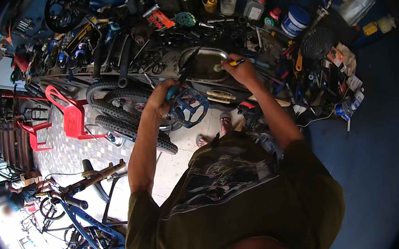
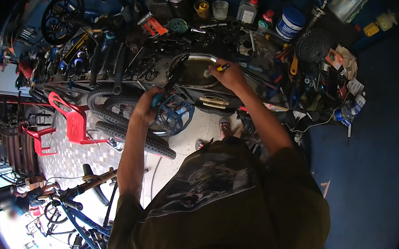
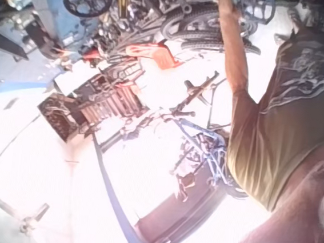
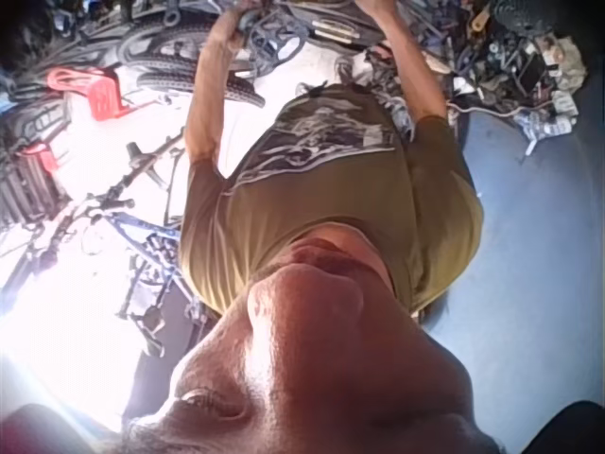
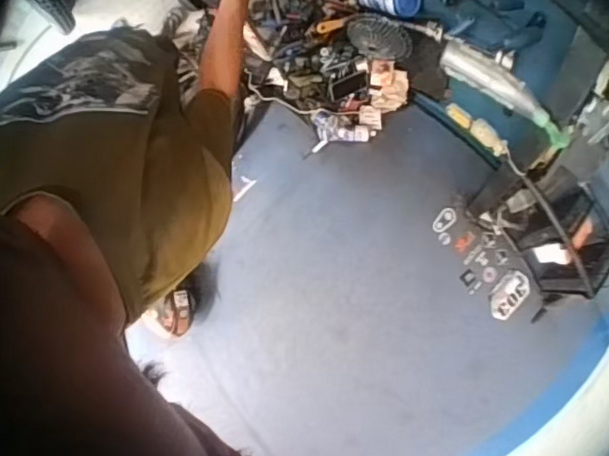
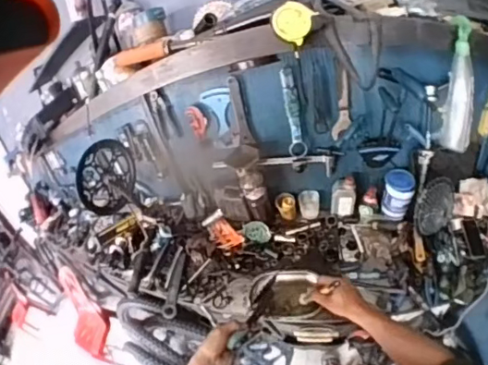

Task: The person scrubs a bicycle crankset with a brush and liquid from a metal tray, then wipes it with a cloth. They repeat the scrubbing and wiping process on the crankset and pedal arm, occasionally rinsing the brush in the tray.

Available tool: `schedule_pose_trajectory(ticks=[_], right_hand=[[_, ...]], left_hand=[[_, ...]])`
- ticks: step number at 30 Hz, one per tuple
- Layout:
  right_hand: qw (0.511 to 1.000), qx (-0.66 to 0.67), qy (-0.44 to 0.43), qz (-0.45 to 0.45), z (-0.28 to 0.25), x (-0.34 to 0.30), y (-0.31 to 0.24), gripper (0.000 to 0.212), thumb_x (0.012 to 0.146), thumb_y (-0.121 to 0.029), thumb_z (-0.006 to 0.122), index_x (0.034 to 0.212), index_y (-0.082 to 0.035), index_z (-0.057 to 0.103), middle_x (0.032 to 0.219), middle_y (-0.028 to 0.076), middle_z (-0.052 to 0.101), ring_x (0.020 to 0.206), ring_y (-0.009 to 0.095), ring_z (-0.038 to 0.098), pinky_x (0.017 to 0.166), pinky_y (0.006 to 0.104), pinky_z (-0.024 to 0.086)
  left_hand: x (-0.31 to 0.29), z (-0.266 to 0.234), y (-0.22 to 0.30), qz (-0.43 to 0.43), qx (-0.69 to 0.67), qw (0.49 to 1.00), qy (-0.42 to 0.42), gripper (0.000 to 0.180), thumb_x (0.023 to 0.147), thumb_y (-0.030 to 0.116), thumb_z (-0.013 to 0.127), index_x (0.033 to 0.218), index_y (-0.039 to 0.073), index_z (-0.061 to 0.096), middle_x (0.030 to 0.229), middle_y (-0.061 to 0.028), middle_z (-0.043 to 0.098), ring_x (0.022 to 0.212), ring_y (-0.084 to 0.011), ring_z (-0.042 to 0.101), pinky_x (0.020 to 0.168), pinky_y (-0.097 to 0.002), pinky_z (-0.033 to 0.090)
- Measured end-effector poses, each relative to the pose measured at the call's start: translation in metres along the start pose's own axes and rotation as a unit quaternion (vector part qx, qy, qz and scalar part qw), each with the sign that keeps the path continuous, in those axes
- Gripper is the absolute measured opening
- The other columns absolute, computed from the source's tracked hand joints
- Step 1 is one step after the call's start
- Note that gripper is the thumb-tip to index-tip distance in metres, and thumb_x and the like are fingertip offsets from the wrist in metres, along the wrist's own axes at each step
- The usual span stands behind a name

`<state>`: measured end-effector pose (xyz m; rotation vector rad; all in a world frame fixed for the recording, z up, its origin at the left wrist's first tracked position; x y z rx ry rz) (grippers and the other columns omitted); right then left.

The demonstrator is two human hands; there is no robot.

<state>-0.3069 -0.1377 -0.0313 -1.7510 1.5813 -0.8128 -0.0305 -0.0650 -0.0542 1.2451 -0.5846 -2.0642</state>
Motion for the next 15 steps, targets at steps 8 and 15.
schedule_pose_trajectory(ticks=[8, 15], right_hand=[[0.984, 0.066, 0.070, -0.153, 0.001, 0.012, -0.091, 0.029, 0.091, -0.029, 0.075, 0.083, -0.003, 0.066, 0.074, 0.015, 0.067, 0.065, 0.029, 0.064, 0.062, 0.0350, 0.049], [0.986, 0.083, 0.085, -0.117, 0.003, 0.018, -0.075, 0.034, 0.089, -0.036, 0.074, 0.080, -0.004, 0.066, 0.071, 0.015, 0.066, 0.062, 0.033, 0.063, 0.057, 0.0362, 0.048]], left_hand=[[0.005, 0.018, 0.010, 0.014, 0.027, 0.998, 0.052, 0.027, 0.094, 0.025, 0.061, 0.105, 0.002, 0.068, 0.086, -0.0053, 0.065, 0.073, -0.0182, 0.064, 0.055, -0.0333, 0.050], [-0.005, 0.024, 0.004, 0.012, 0.000, 0.999, 0.044, 0.028, 0.094, 0.025, 0.060, 0.106, 0.000, 0.066, 0.089, -0.0085, 0.067, 0.079, -0.0199, 0.068, 0.056, -0.0339, 0.053]])
Point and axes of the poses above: each hand's wrist, its own x-axis towards the middle knuckle, its own z-axis out of the palm, y = z × x, the point moved 9 cm from there along x, towards the middle knuckle
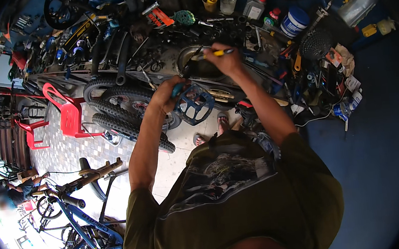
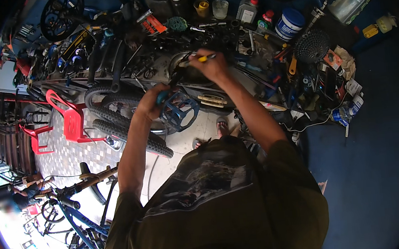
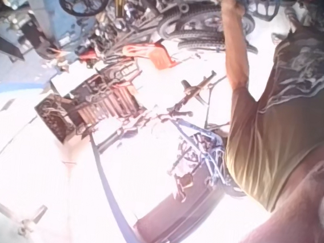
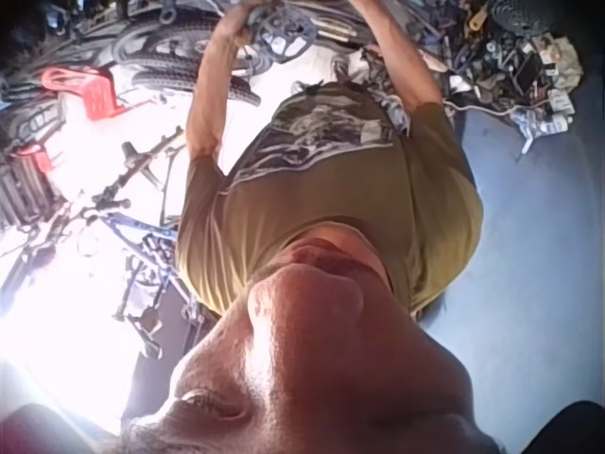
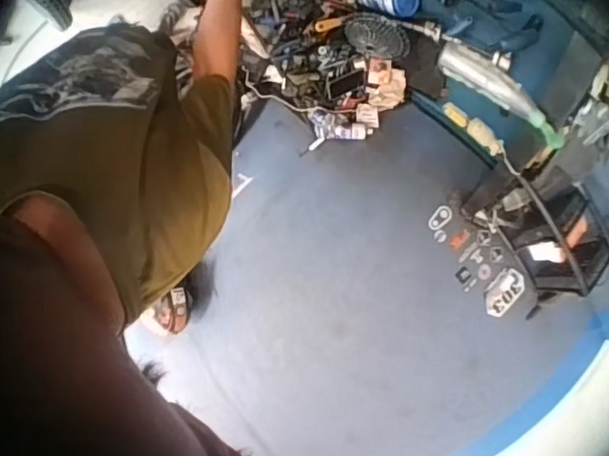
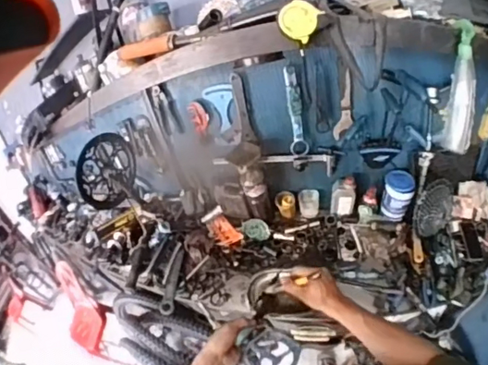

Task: The person scrubs a bicycle crankset with a brush and liquid from a metal tray, then wipes it with a cloth. They repeat the scrubbing and wiping process on the crankset and pedal arm, occasionally rinsing the brush in the tray.

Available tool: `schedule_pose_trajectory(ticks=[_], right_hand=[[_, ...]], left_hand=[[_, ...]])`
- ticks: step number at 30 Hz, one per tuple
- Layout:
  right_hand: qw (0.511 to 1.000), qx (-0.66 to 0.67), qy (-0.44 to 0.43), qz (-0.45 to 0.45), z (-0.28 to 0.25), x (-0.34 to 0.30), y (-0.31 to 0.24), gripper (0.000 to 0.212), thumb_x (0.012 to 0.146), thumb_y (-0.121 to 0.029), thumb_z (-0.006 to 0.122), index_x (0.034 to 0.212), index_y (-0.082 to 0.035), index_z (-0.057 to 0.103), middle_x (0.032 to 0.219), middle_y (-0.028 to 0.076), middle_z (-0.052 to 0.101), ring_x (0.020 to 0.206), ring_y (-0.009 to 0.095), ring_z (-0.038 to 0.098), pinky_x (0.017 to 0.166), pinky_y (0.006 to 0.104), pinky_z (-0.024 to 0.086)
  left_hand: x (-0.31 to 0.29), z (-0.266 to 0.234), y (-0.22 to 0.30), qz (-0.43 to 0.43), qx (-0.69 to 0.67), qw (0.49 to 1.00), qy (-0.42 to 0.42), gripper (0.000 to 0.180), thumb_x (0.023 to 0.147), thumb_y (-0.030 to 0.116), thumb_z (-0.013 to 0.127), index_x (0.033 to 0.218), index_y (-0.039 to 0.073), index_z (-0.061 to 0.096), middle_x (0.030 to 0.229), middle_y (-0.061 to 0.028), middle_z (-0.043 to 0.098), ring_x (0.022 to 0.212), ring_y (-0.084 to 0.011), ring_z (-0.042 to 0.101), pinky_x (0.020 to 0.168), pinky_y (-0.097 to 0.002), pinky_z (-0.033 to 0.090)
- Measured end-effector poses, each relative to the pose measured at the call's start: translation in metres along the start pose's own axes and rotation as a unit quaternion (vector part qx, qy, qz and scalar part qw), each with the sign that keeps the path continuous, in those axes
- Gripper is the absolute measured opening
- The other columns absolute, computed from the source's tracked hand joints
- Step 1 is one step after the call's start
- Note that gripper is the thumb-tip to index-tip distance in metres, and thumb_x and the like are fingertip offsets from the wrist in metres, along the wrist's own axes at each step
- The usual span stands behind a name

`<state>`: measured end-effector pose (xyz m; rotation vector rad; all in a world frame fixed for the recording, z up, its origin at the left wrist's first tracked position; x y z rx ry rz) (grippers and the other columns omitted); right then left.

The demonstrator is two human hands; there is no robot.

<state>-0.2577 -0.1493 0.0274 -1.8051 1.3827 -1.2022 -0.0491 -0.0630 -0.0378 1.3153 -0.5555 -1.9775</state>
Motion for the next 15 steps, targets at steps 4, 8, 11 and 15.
schedule_pose_trajectory(ticks=[4, 8, 11, 15], right_hand=[[0.999, -0.034, -0.028, -0.005, 0.004, 0.006, 0.005, 0.040, 0.091, -0.041, 0.072, 0.076, -0.005, 0.065, 0.065, 0.013, 0.063, 0.056, 0.030, 0.061, 0.053, 0.0383, 0.046], [0.999, 0.045, -0.009, 0.008, 0.019, 0.002, 0.020, 0.041, 0.092, -0.041, 0.072, 0.075, -0.004, 0.064, 0.060, 0.013, 0.059, 0.048, 0.026, 0.057, 0.048, 0.0388, 0.041], [0.995, 0.019, -0.019, 0.097, 0.002, 0.009, 0.046, 0.038, 0.093, -0.040, 0.072, 0.079, -0.005, 0.066, 0.065, 0.009, 0.065, 0.047, 0.016, 0.057, 0.045, 0.0334, 0.041], [0.959, 0.210, -0.073, 0.179, 0.025, -0.012, -0.006, 0.034, 0.096, -0.037, 0.070, 0.082, -0.006, 0.067, 0.064, 0.002, 0.065, 0.049, 0.008, 0.058, 0.044, 0.0246, 0.045]], left_hand=[[0.005, -0.013, -0.010, -0.019, -0.014, 0.999, -0.047, 0.030, 0.095, 0.024, 0.058, 0.110, -0.001, 0.065, 0.097, -0.0098, 0.069, 0.083, -0.0211, 0.070, 0.061, -0.0328, 0.056], [-0.003, -0.001, -0.002, 0.004, -0.049, 0.998, -0.044, 0.035, 0.096, 0.024, 0.059, 0.119, -0.002, 0.061, 0.107, -0.0130, 0.070, 0.085, -0.0228, 0.070, 0.067, -0.0318, 0.058], [-0.010, -0.006, 0.003, 0.039, -0.068, 0.995, -0.063, 0.038, 0.096, 0.020, 0.060, 0.125, -0.004, 0.057, 0.118, -0.0171, 0.068, 0.089, -0.0259, 0.069, 0.078, -0.0359, 0.062], [-0.006, -0.005, -0.002, 0.045, -0.094, 0.990, -0.090, 0.036, 0.096, 0.014, 0.057, 0.124, -0.008, 0.055, 0.120, -0.0188, 0.067, 0.092, -0.0277, 0.069, 0.084, -0.0388, 0.063]])
Point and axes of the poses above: each hand's wrist, its own x-axis towards the middle knuckle, its own z-axis out of the palm, y = z × x, the point moved 9 cm from there along x, towards the middle knuckle
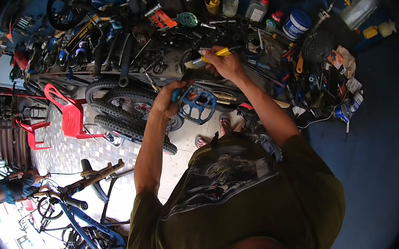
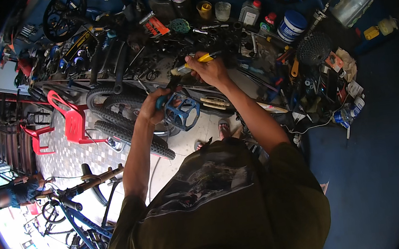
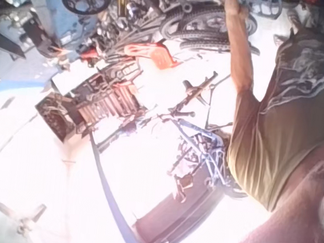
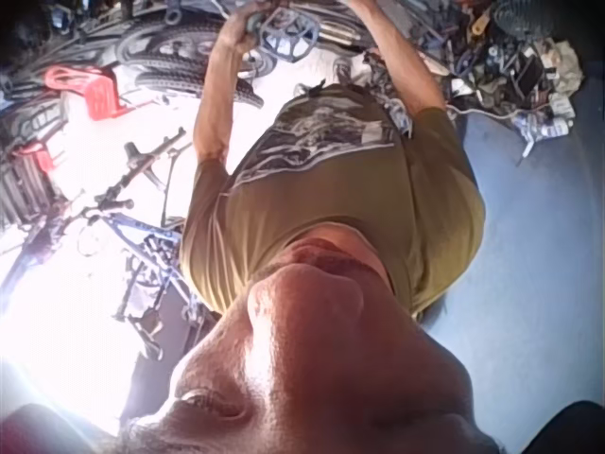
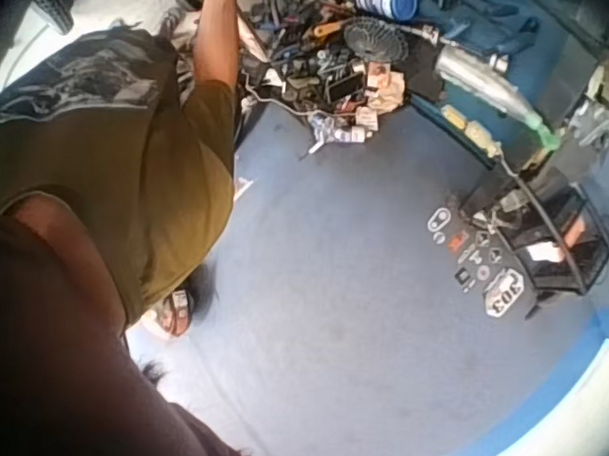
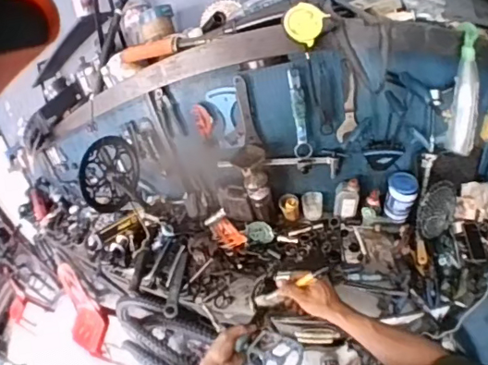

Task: The person scrubs a bicycle crankset with a brush and liquid from a metal tray, then wipes it with a cloth. They repeat the scrubbing and wiping process on the crankset and pedal arm, occasionally rinsing the brush in the tray.

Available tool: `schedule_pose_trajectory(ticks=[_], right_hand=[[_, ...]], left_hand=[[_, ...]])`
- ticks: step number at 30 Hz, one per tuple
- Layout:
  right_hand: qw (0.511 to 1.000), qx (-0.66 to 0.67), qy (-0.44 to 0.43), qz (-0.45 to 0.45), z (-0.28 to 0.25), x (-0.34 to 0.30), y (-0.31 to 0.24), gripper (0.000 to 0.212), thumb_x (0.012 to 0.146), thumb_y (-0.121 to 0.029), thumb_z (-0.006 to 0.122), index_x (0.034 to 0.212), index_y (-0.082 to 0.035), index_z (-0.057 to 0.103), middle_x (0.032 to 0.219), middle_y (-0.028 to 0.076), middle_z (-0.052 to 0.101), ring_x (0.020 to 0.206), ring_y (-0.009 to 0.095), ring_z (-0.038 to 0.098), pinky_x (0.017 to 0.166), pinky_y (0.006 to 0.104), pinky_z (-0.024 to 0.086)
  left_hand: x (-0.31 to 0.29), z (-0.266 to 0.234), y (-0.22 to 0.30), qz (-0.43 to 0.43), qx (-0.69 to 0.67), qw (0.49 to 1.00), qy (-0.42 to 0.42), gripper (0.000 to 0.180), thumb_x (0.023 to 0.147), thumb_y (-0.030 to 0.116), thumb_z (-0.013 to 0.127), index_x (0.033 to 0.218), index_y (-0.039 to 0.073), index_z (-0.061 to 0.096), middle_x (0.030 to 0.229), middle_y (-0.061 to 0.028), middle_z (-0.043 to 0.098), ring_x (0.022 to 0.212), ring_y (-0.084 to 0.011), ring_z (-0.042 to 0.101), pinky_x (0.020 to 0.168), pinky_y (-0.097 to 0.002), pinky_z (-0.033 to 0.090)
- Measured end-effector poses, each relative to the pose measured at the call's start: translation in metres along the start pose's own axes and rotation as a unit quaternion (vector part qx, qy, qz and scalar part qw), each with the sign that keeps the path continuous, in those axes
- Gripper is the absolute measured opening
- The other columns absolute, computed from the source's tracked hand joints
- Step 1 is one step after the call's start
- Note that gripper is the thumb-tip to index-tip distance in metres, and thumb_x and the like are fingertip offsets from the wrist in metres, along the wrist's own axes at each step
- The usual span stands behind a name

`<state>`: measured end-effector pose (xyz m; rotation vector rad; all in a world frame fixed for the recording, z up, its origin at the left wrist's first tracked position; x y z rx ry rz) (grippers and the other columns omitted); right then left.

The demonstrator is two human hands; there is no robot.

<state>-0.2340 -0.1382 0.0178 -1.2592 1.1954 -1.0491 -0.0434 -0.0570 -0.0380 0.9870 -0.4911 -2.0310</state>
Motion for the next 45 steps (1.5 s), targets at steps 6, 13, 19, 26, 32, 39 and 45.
schedule_pose_trajectory(ticks=[6, 13, 19, 26, 32, 39, 45], right_hand=[[0.999, -0.039, 0.005, -0.028, -0.016, 0.015, 0.008, 0.037, 0.097, -0.042, 0.069, 0.088, -0.006, 0.067, 0.065, 0.002, 0.065, 0.051, 0.008, 0.060, 0.045, 0.0241, 0.046], [0.992, -0.092, 0.086, 0.024, -0.046, 0.030, 0.030, 0.037, 0.095, -0.041, 0.071, 0.086, -0.005, 0.069, 0.061, 0.001, 0.063, 0.048, 0.008, 0.059, 0.043, 0.0251, 0.044], [0.991, -0.113, 0.077, 0.007, -0.054, 0.016, 0.054, 0.038, 0.097, -0.043, 0.068, 0.091, -0.006, 0.071, 0.060, 0.003, 0.064, 0.049, 0.008, 0.060, 0.043, 0.0242, 0.045], [0.992, -0.124, 0.001, 0.032, -0.045, 0.004, 0.094, 0.027, 0.093, -0.030, 0.072, 0.108, -0.007, 0.074, 0.070, 0.006, 0.070, 0.057, 0.013, 0.067, 0.049, 0.0290, 0.051], [0.929, -0.314, -0.027, -0.196, -0.039, -0.014, 0.070, 0.032, 0.087, -0.032, 0.078, 0.107, -0.009, 0.069, 0.086, 0.012, 0.072, 0.077, 0.027, 0.072, 0.067, 0.0390, 0.054], [0.929, -0.352, 0.020, -0.110, -0.054, -0.004, 0.072, 0.037, 0.087, -0.044, 0.074, 0.095, -0.009, 0.069, 0.081, 0.016, 0.071, 0.080, 0.036, 0.071, 0.067, 0.0430, 0.053], [0.995, -0.078, 0.038, 0.053, -0.054, 0.025, 0.059, 0.036, 0.095, -0.044, 0.069, 0.091, -0.009, 0.069, 0.068, 0.002, 0.069, 0.060, 0.011, 0.067, 0.057, 0.0283, 0.051]], left_hand=[[-0.002, 0.004, -0.004, 0.009, -0.003, 1.000, 0.018, 0.046, 0.095, 0.015, 0.054, 0.134, -0.010, 0.051, 0.119, -0.0192, 0.068, 0.080, -0.0257, 0.071, 0.082, -0.0344, 0.064], [0.001, -0.002, -0.013, 0.025, -0.054, 0.998, -0.017, 0.044, 0.097, 0.020, 0.051, 0.130, -0.007, 0.059, 0.116, -0.0181, 0.069, 0.092, -0.0254, 0.068, 0.090, -0.0363, 0.058], [0.000, 0.018, -0.031, -0.025, -0.168, 0.982, -0.079, 0.050, 0.090, 0.029, 0.057, 0.128, -0.003, 0.062, 0.115, -0.0141, 0.071, 0.096, -0.0246, 0.069, 0.092, -0.0419, 0.055], [0.006, 0.026, -0.055, -0.024, -0.162, 0.982, -0.089, 0.058, 0.095, 0.031, 0.055, 0.146, 0.003, 0.052, 0.113, -0.0094, 0.072, 0.102, -0.0240, 0.068, 0.097, -0.0391, 0.051], [0.016, 0.014, -0.054, 0.002, -0.057, 0.996, -0.073, 0.052, 0.096, 0.026, 0.050, 0.142, 0.002, 0.054, 0.094, -0.0073, 0.070, 0.086, -0.0179, 0.065, 0.083, -0.0341, 0.052], [0.015, -0.001, -0.052, -0.015, 0.014, 0.998, 0.053, 0.057, 0.104, 0.040, 0.030, 0.127, 0.001, 0.064, 0.074, -0.0024, 0.058, 0.059, -0.0115, 0.050, 0.052, -0.0270, 0.043], [0.024, -0.030, -0.057, -0.022, 0.079, 0.996, 0.023, 0.060, 0.107, 0.051, 0.039, 0.117, -0.001, 0.069, 0.077, -0.0043, 0.062, 0.062, -0.0130, 0.053, 0.056, -0.0273, 0.044]])
Point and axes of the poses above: each hand's wrist, its own x-axis towards the middle knuckle, its own z-axis out of the palm, y = z × x, the point moved 9 cm from there along x, towards the middle knuckle
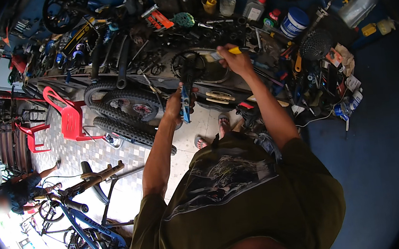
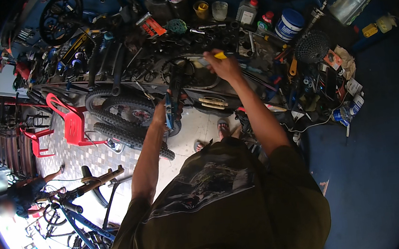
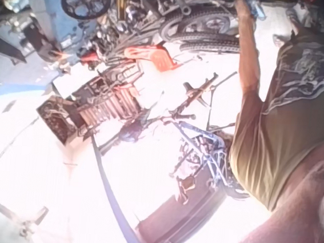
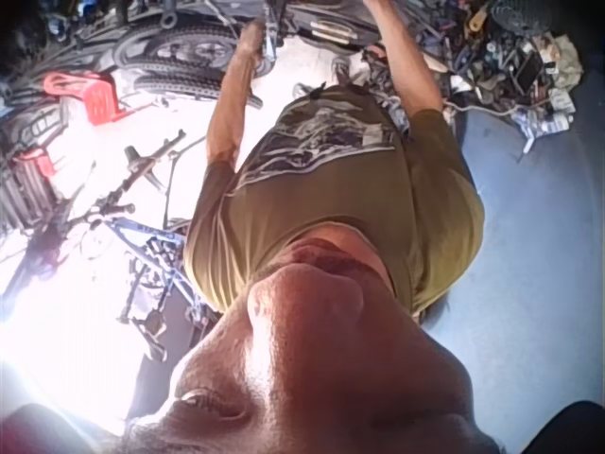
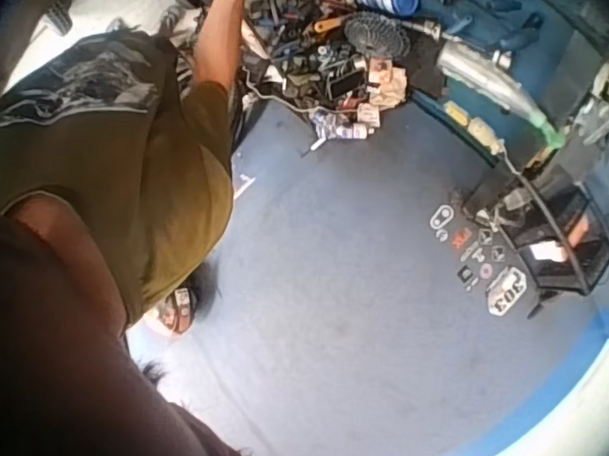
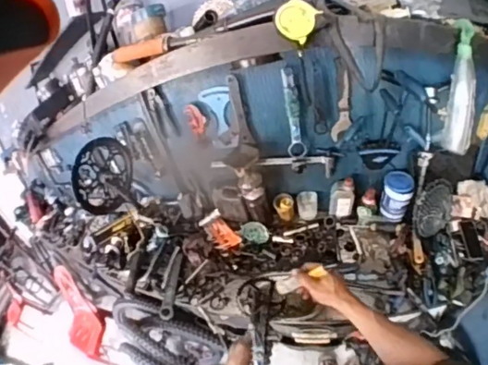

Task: The person scrubs a bicycle crankset with a brush and liquid from a metal tray, then wipes it with a cloth. They repeat the scrubbing and wiping process on the crankset and pedal arm, occasionally rinsing the brush in the tray.

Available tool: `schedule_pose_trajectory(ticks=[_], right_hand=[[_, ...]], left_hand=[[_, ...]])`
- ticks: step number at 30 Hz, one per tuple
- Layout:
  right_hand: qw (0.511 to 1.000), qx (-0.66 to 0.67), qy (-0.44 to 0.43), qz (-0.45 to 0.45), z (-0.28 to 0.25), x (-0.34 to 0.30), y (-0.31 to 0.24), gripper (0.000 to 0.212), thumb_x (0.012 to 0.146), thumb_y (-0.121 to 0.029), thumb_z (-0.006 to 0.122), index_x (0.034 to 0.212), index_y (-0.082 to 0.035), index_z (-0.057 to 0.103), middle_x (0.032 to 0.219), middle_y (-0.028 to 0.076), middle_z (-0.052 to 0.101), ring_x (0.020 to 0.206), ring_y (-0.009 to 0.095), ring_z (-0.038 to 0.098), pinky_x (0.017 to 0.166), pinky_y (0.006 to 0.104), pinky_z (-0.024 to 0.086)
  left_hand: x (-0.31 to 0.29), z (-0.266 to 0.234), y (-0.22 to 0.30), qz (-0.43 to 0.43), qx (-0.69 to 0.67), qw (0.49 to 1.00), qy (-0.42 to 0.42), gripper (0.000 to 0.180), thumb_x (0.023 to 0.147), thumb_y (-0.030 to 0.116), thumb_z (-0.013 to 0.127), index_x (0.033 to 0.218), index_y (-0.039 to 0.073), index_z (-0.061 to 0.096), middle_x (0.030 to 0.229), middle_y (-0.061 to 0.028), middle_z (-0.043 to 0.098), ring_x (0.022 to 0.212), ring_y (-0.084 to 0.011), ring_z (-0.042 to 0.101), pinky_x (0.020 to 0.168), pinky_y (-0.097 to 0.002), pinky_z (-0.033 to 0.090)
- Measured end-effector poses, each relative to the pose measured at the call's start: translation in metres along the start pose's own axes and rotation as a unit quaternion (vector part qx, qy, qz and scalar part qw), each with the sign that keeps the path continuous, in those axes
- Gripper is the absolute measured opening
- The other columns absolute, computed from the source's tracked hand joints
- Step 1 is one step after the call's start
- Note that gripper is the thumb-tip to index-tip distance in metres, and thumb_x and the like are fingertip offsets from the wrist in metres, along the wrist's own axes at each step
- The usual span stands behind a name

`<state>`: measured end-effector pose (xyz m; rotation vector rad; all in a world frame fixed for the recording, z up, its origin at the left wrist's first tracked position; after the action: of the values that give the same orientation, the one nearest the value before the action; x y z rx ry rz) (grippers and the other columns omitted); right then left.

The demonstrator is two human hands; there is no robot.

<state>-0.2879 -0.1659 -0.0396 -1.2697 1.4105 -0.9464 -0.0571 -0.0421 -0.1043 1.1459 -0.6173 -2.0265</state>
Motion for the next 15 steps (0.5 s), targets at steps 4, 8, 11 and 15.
schedule_pose_trajectory(ticks=[4, 8, 11, 15], right_hand=[[0.993, -0.009, -0.072, -0.095, 0.050, -0.014, -0.050, 0.033, 0.096, -0.042, 0.068, 0.091, -0.009, 0.068, 0.068, 0.002, 0.067, 0.060, 0.013, 0.067, 0.056, 0.0307, 0.051], [0.948, -0.223, -0.006, -0.225, 0.029, -0.001, -0.056, 0.031, 0.094, -0.039, 0.070, 0.094, -0.008, 0.069, 0.077, 0.013, 0.069, 0.071, 0.031, 0.070, 0.062, 0.0389, 0.051], [0.966, -0.160, -0.058, -0.195, 0.042, -0.017, -0.072, 0.028, 0.095, -0.034, 0.071, 0.096, -0.006, 0.068, 0.074, 0.012, 0.065, 0.067, 0.018, 0.067, 0.062, 0.0329, 0.050], [0.934, -0.180, -0.049, -0.306, 0.038, -0.022, -0.081, 0.026, 0.093, -0.029, 0.073, 0.098, -0.004, 0.071, 0.082, 0.015, 0.071, 0.073, 0.030, 0.069, 0.067, 0.0337, 0.052]], left_hand=[[0.000, 0.001, 0.021, 0.044, 0.183, 0.975, 0.123, 0.067, 0.101, 0.061, 0.050, 0.112, -0.003, 0.070, 0.080, -0.0055, 0.064, 0.068, -0.0135, 0.056, 0.063, -0.0317, 0.046], [0.004, -0.016, 0.029, 0.115, 0.289, 0.932, 0.185, 0.071, 0.099, 0.061, 0.053, 0.098, -0.009, 0.070, 0.079, -0.0122, 0.065, 0.075, -0.0179, 0.054, 0.074, -0.0374, 0.047], [0.002, -0.025, 0.030, 0.131, 0.341, 0.912, 0.186, 0.073, 0.099, 0.060, 0.054, 0.093, -0.011, 0.068, 0.080, -0.0212, 0.067, 0.078, -0.0229, 0.057, 0.079, -0.0404, 0.047], [0.000, -0.013, 0.045, 0.119, 0.395, 0.893, 0.182, 0.067, 0.100, 0.056, 0.053, 0.102, -0.009, 0.071, 0.076, -0.0246, 0.065, 0.074, -0.0257, 0.060, 0.081, -0.0390, 0.049]])
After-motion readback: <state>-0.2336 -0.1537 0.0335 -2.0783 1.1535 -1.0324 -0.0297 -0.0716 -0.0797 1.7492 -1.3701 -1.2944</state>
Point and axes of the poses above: each hand's wrist, its own x-axis towards the middle knuckle, its own z-axis out of the palm, y = z × x, the point moved 9 cm from there along x, towards the middle knuckle
